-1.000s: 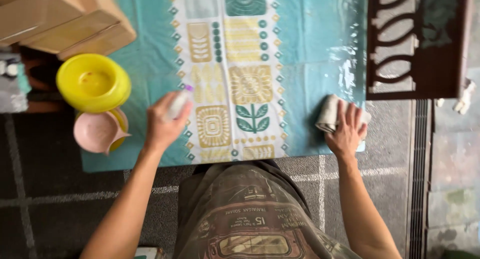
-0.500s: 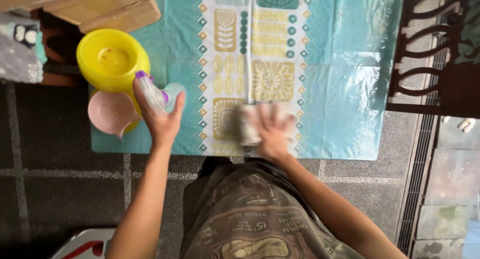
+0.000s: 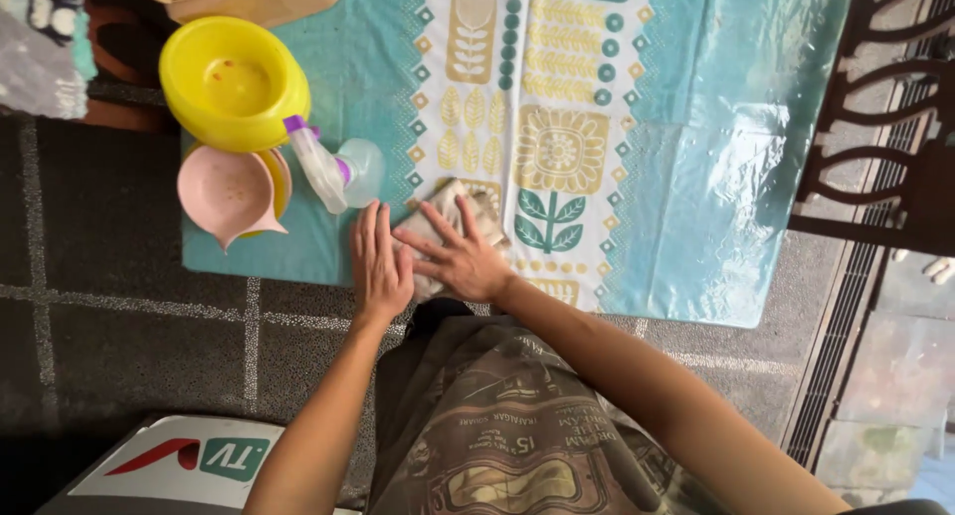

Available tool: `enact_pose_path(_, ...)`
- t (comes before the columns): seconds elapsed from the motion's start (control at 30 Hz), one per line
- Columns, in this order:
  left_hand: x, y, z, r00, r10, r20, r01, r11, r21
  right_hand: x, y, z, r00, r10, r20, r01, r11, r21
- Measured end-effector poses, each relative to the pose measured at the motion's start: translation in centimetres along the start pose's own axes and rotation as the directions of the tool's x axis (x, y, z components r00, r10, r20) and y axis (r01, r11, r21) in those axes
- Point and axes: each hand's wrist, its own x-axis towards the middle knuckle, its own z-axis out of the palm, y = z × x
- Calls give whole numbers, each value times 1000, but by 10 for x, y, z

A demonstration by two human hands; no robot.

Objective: Wet a rag at the sink, then spray and wipe down a dining table.

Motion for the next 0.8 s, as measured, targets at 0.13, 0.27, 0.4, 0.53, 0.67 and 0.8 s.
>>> enact_pose_path(0.13,-1,-5,-4,995,-19,102,10,996,90,-82,29,-20,994,18,109,-25,998,64)
enact_pose_path(0.27,-9,-22,12,989,-38,143,1,968,250,-219,63,-18,944,317,93,-319,948,3)
enact_pose_path(0.4,-7,-13,9,994,-9,106,-17,969,246,-337,87,-42,532,844,63,-844,522,126)
enact_pose_path(0.53,-10,-10,8,996,9,83,-29,970,243,-356,97,-56,335,942,-10,-942,335,-1)
enact_pose_path(0.67,-22,-11,10,999,35,9,-36,949,314,-317,89,-34,232,965,-124,-973,232,-15)
enact_pose_path(0.8,-36,-1,-10,997,-76,25,62,934,353,-240,64,0,407,894,-187,-913,403,-60)
